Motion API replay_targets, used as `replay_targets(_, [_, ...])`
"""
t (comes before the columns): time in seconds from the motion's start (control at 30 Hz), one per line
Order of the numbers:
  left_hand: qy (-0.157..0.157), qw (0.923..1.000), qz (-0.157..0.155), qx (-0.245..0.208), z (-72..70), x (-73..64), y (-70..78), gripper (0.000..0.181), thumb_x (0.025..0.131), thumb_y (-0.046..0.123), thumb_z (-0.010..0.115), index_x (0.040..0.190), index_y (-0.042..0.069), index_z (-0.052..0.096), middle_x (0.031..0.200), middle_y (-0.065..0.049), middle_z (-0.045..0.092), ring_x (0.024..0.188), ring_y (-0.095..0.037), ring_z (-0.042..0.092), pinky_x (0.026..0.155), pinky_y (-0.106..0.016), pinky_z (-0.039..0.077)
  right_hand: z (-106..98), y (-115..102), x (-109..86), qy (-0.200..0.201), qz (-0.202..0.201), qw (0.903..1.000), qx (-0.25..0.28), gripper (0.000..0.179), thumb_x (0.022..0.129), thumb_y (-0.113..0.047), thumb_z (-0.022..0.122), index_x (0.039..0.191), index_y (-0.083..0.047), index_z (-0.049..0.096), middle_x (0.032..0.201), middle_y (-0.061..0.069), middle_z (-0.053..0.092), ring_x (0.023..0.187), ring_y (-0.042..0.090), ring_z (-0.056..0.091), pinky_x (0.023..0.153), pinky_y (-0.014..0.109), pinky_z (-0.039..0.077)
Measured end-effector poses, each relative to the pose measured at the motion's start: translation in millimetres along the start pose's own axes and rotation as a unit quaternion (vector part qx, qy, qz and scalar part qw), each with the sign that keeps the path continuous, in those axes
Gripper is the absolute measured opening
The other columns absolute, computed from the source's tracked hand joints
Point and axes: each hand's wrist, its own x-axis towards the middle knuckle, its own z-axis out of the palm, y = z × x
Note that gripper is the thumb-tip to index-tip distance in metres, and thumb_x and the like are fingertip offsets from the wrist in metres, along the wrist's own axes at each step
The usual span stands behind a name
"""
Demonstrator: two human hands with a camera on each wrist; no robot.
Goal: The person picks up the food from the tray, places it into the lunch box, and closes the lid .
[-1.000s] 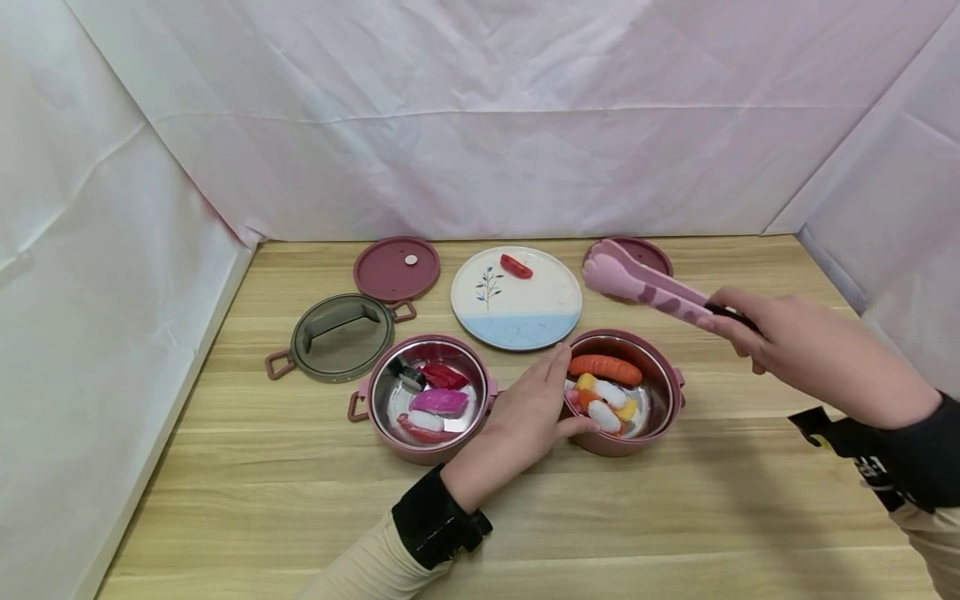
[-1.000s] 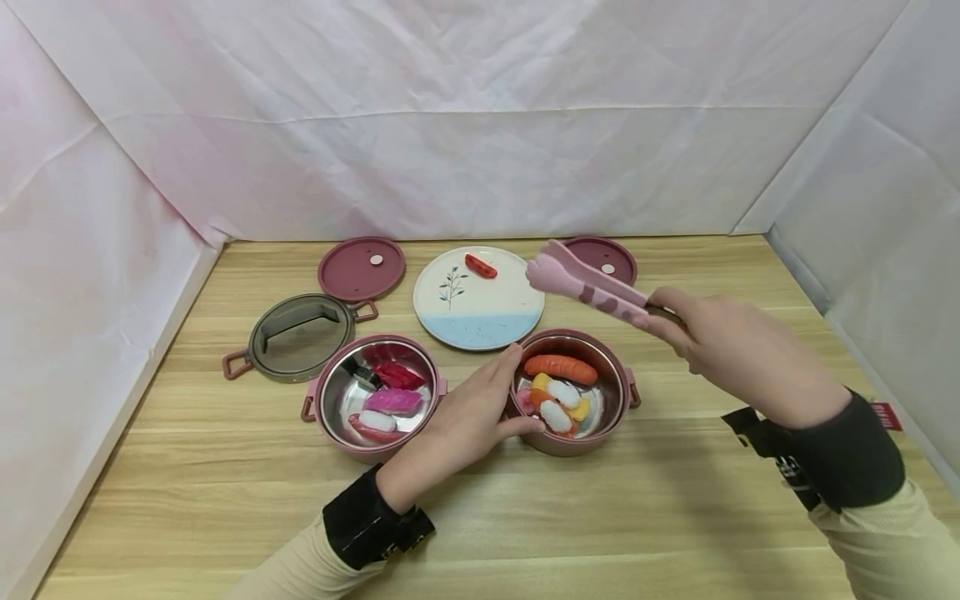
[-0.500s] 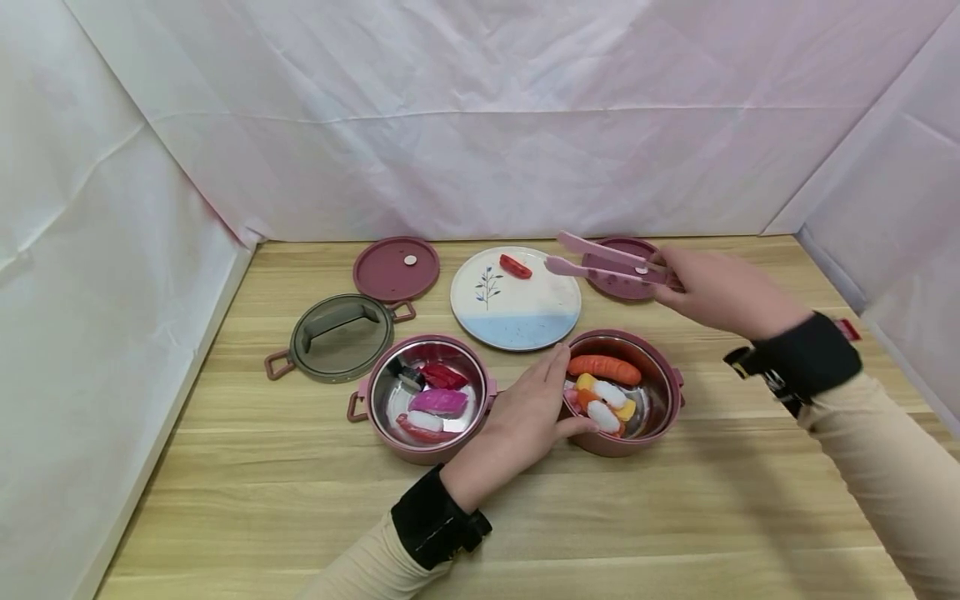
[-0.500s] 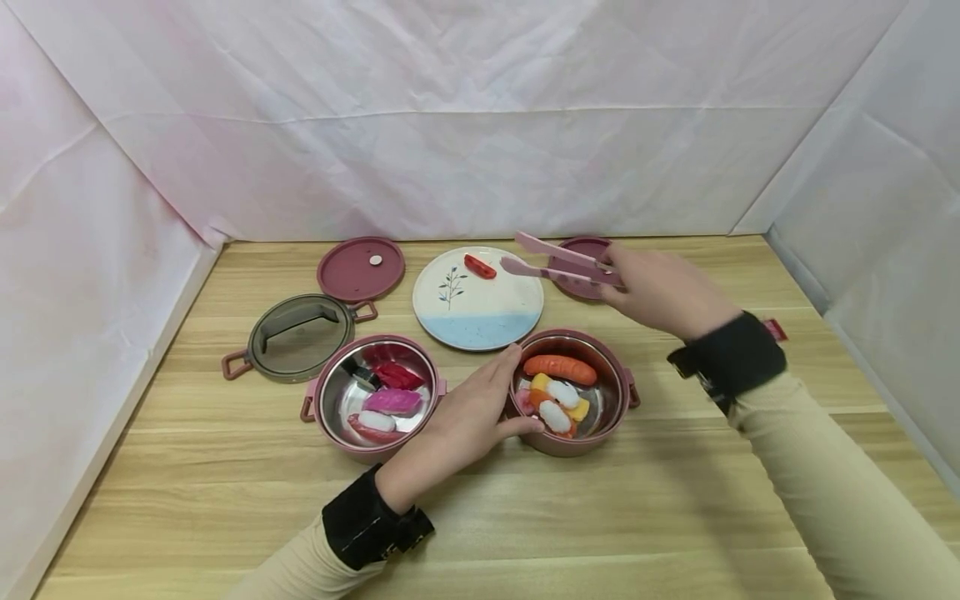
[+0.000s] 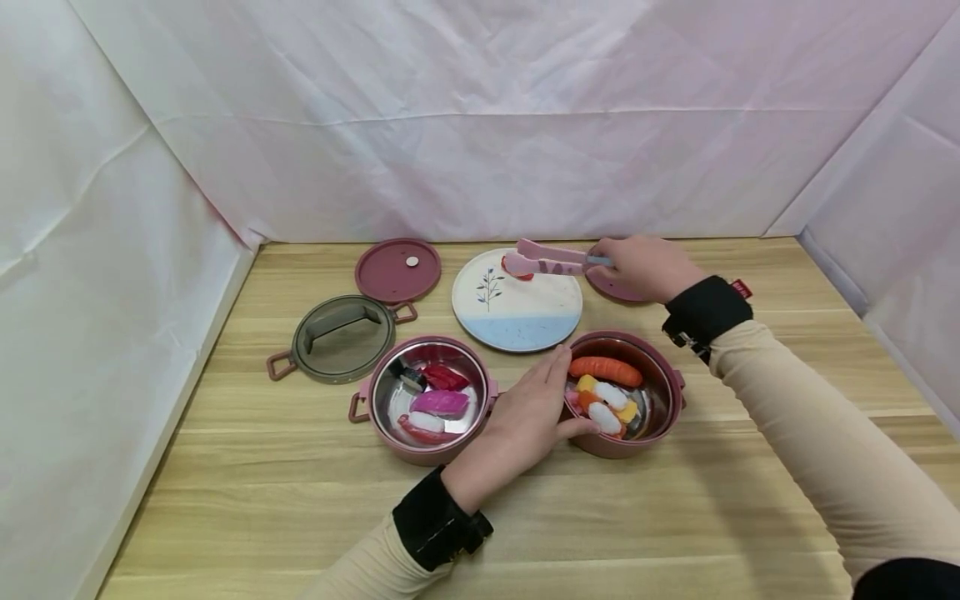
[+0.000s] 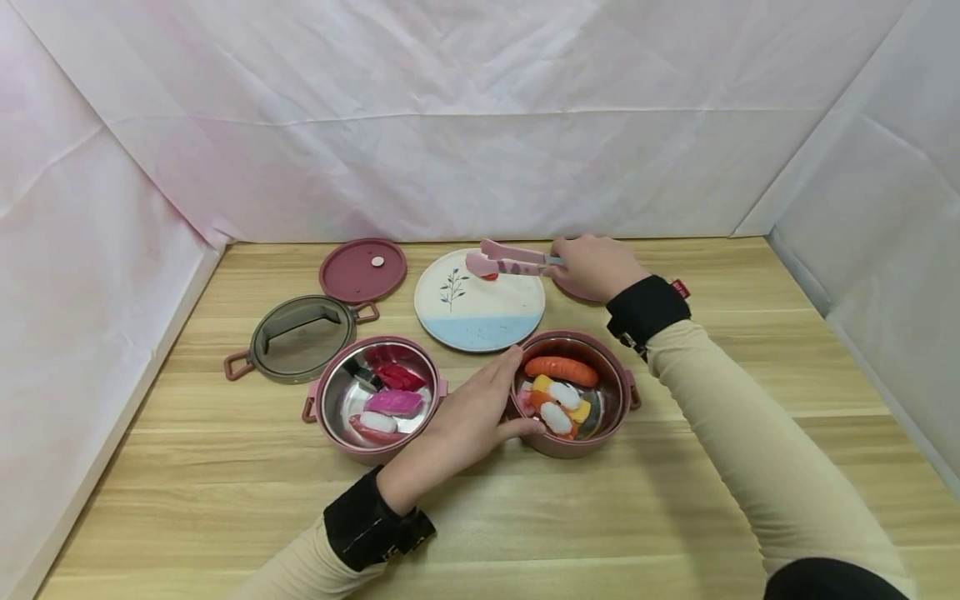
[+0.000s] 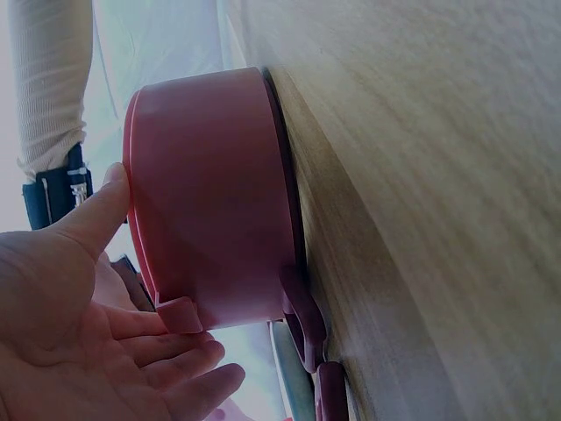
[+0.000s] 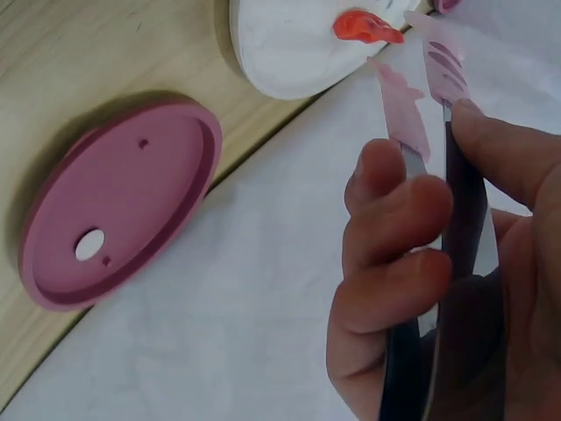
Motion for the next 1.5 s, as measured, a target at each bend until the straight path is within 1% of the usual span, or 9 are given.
replay_targets(0.17, [0.001, 1.0000, 0.002, 0.002, 0.1, -0.2, 0.5, 0.096, 0.087, 0.053, 0.069, 0.159, 0.012, 0.022, 0.166, -0.004, 0.025, 0.152, -0.017, 0.029, 0.116, -0.038, 0.042, 5, -3, 4.7, -0.003, 0.011, 0.9999, 0.010, 0.032, 0.102, -0.026, 0.056, 0.124, -0.005, 0.066, 0.114, 0.017, 0.070, 0.097, 0.032, 0.068, 0.089, 0.052, 0.056])
replay_targets(0.43, [0.009, 0.9999, 0.012, 0.007, 1.0, -0.1, 0.7, 0.095, 0.087, 0.053, 0.069, 0.159, 0.010, 0.022, 0.166, -0.005, 0.027, 0.151, -0.018, 0.030, 0.116, -0.037, 0.042, 11, -4, 4.2, 0.025, 0.002, 0.9996, -0.012, 0.027, 0.100, -0.025, 0.060, 0.115, -0.005, 0.070, 0.105, 0.016, 0.073, 0.090, 0.030, 0.069, 0.083, 0.050, 0.057])
replay_targets(0.63, [0.009, 0.9999, 0.012, 0.008, 1.7, 0.3, 0.3, 0.095, 0.087, 0.053, 0.068, 0.159, 0.011, 0.023, 0.166, -0.005, 0.027, 0.151, -0.017, 0.030, 0.115, -0.037, 0.043, 13, -3, 3.5, 0.040, 0.009, 0.9990, -0.016, 0.026, 0.099, -0.024, 0.061, 0.114, -0.006, 0.071, 0.104, 0.016, 0.073, 0.089, 0.031, 0.069, 0.082, 0.051, 0.058])
replay_targets(0.73, [0.006, 0.9999, 0.008, 0.006, 1.4, 0.6, 0.4, 0.095, 0.087, 0.054, 0.068, 0.159, 0.011, 0.022, 0.166, -0.004, 0.026, 0.151, -0.017, 0.030, 0.116, -0.038, 0.042, 13, 0, 2.9, 0.049, 0.012, 0.9986, -0.018, 0.025, 0.098, -0.024, 0.062, 0.112, -0.006, 0.072, 0.100, 0.015, 0.073, 0.083, 0.030, 0.068, 0.078, 0.050, 0.058])
replay_targets(0.87, [0.001, 1.0000, 0.003, 0.004, 1.0, 0.9, 0.6, 0.095, 0.087, 0.054, 0.068, 0.159, 0.012, 0.022, 0.166, -0.003, 0.025, 0.152, -0.017, 0.029, 0.116, -0.038, 0.042, 9, 4, -1.3, 0.064, 0.013, 0.9972, -0.037, 0.023, 0.098, -0.024, 0.061, 0.106, -0.005, 0.073, 0.084, 0.014, 0.070, 0.070, 0.026, 0.061, 0.065, 0.044, 0.053])
replay_targets(1.0, [-0.001, 1.0000, 0.001, 0.000, 0.7, 1.0, 0.6, 0.096, 0.087, 0.054, 0.068, 0.159, 0.012, 0.022, 0.166, -0.003, 0.025, 0.152, -0.016, 0.028, 0.117, -0.038, 0.041, 2, 8, -11.2, 0.079, 0.009, 0.9956, -0.051, 0.021, 0.098, -0.024, 0.063, 0.101, -0.006, 0.073, 0.075, 0.011, 0.065, 0.063, 0.024, 0.055, 0.058, 0.038, 0.043])
replay_targets(1.17, [-0.002, 1.0000, 0.001, -0.001, 0.7, 1.2, 0.6, 0.096, 0.087, 0.054, 0.068, 0.160, 0.012, 0.021, 0.167, -0.003, 0.024, 0.152, -0.017, 0.028, 0.117, -0.038, 0.041, -7, 14, -30.0, 0.094, 0.005, 0.9951, -0.029, 0.021, 0.098, -0.023, 0.064, 0.103, -0.004, 0.074, 0.083, 0.012, 0.070, 0.068, 0.023, 0.060, 0.061, 0.040, 0.047])
replay_targets(1.3, [-0.002, 1.0000, 0.001, -0.001, 0.9, 1.4, 0.4, 0.097, 0.087, 0.054, 0.068, 0.160, 0.011, 0.020, 0.167, -0.004, 0.024, 0.153, -0.017, 0.027, 0.117, -0.039, 0.040, -13, 21, -48.3, 0.095, 0.012, 0.9954, -0.001, 0.022, 0.099, -0.022, 0.062, 0.104, -0.004, 0.072, 0.082, 0.010, 0.069, 0.066, 0.020, 0.057, 0.061, 0.036, 0.043])
replay_targets(1.5, [0.001, 1.0000, 0.000, 0.002, 1.4, 1.2, -0.1, 0.097, 0.086, 0.055, 0.068, 0.160, 0.012, 0.021, 0.167, -0.004, 0.024, 0.152, -0.017, 0.028, 0.116, -0.039, 0.042, -19, 34, -79.6, 0.099, 0.006, 0.9950, 0.011, 0.014, 0.100, -0.024, 0.062, 0.091, -0.015, 0.069, 0.069, -0.002, 0.060, 0.057, 0.009, 0.047, 0.055, 0.027, 0.035])
